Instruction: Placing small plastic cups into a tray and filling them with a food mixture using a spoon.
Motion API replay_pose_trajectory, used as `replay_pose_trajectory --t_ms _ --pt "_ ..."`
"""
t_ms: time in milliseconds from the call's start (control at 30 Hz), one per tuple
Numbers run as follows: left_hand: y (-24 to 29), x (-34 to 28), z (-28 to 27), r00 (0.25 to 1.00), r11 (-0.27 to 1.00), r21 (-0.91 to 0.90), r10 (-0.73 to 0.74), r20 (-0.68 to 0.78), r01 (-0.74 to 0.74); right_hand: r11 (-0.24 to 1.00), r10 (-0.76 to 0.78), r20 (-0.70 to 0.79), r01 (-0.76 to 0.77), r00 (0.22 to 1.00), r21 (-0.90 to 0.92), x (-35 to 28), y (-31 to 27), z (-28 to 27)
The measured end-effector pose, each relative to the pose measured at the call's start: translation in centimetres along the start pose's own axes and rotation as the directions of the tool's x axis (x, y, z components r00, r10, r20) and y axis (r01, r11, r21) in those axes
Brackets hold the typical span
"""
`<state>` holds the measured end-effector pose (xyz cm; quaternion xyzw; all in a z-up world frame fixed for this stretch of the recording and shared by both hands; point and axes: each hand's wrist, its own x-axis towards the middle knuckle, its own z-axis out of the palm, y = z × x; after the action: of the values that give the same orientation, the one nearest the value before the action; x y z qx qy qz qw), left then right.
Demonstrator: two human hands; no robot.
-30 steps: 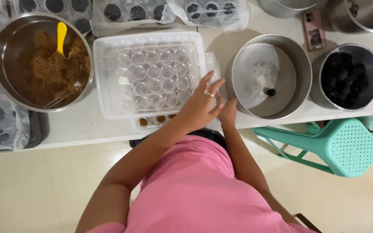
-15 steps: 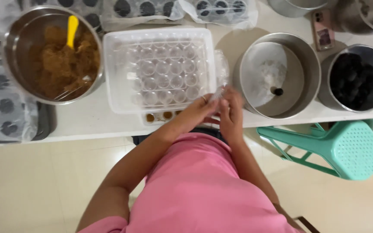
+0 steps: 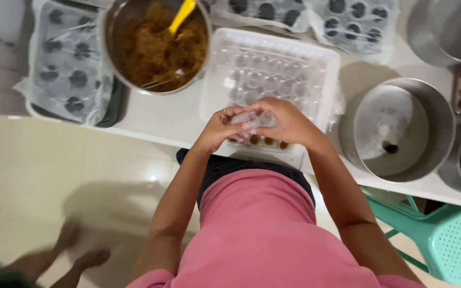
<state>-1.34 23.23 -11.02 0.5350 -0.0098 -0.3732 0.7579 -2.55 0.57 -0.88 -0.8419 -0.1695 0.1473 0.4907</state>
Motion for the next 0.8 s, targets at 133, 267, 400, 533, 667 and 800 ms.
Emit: replay_pose_trajectory --t_ms 133,267,400,533,667,800 --pt "-1.2 -3.3 -4.6 0.993 0.998 -0.055 0.025 -0.117 -0.031 1.0 0.003 0.089 -0.002 0.996 -0.013 4.3 0.6 1.4" --pt "-0.1 -6.6 -8.6 0.955 0.991 -0.122 0.021 -0.295 -0.059 0.983 0.009 -0.08 -0.024 0.997 -0.184 9.7 3.4 3.2" --pt "1.3 -8.4 -11.4 0.928 0.987 -0.145 0.007 -0.373 -0.066 0.77 -0.09 -0.113 -0.003 0.989 -0.638 13.9 7.1 6.1" --pt "2.2 -9.0 -13.1 0.93 0.982 -0.166 0.023 -0.368 -0.09 0.704 -0.026 -0.101 -0.054 0.995 -0.708 15.4 7.7 7.8" --pt "3.1 -8.6 -13.3 0.942 0.978 -0.176 0.046 -0.332 -0.11 0.642 -0.027 -0.125 -0.079 0.992 -0.763 16.1 7.8 8.4" --pt "3.4 -7.5 -13.4 0.961 0.976 -0.183 0.061 -0.271 -0.114 0.603 -0.03 -0.135 -0.09 0.99 -0.792 16.0 7.9 8.1"
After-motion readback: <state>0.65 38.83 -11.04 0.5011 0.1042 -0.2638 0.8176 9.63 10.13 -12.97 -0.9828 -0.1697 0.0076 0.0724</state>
